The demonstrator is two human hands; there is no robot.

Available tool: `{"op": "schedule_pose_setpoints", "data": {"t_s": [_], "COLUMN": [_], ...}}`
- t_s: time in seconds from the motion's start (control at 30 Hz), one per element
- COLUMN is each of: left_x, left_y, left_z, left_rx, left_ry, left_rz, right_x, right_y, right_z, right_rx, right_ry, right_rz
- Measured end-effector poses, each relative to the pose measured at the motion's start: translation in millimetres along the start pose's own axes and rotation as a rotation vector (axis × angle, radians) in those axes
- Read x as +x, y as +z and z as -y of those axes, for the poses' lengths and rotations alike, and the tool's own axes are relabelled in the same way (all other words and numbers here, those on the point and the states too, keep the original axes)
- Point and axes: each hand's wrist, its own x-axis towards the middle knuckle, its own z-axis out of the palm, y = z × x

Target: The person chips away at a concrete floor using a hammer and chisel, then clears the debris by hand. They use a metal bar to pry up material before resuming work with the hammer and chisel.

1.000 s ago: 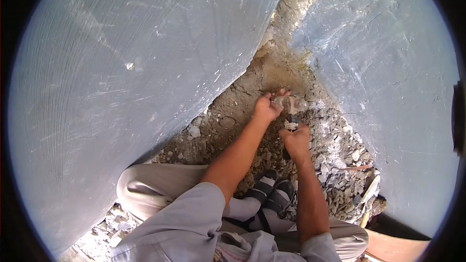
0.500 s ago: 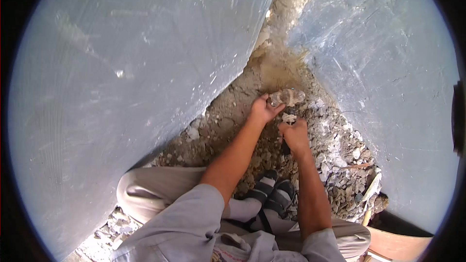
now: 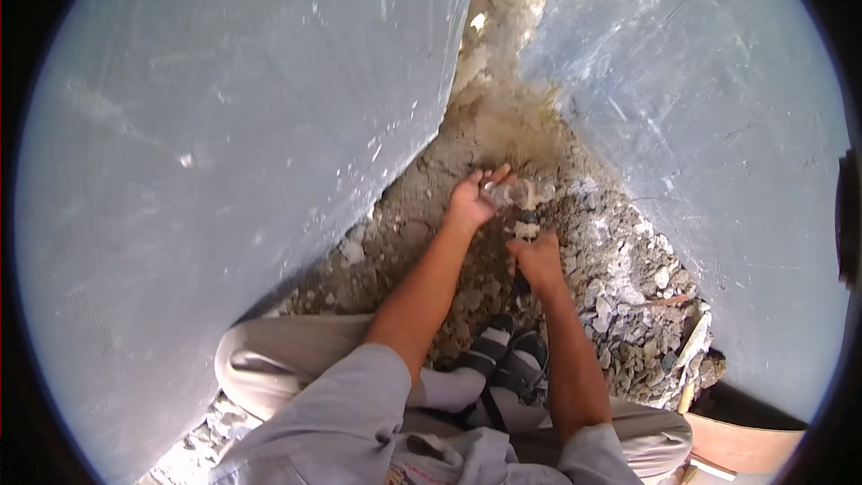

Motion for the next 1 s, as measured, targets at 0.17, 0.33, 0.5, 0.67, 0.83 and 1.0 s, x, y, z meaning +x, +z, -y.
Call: {"op": "schedule_pose_setpoints", "data": {"t_s": [0.17, 0.33, 0.5, 0.67, 0.83, 1.0], "left_x": [13.9, -3.2, -21.6, -47.7, -19.3, -21.5], "left_y": [-16.8, -30.5, -49.4, -7.9, -25.7, -35.6], "left_z": [-17.8, -26.7, -10.6, 10.8, 15.2, -14.5], "left_rx": [-0.101, 0.258, 0.926, 1.152, 0.996, 1.078], "left_ry": [-0.043, -0.041, 0.156, 0.229, 0.384, 0.31], "left_rz": [-0.076, -0.197, -0.405, -0.302, -0.438, -0.571], "right_x": [-16.5, -6.3, -10.0, 3.6, 2.0, 9.1], "right_y": [-22.4, -50.1, -47.5, -57.2, -55.1, -53.8], "right_z": [-26.2, -73.8, -64.8, -65.6, -62.9, -58.5], "right_rx": [0.29, -0.52, -0.644, -0.661, -0.67, -0.717], "right_ry": [0.009, -0.1, -0.048, 0.003, 0.032, 0.057], "right_rz": [-0.008, -0.148, -0.076, -0.005, -0.017, 0.071]}}
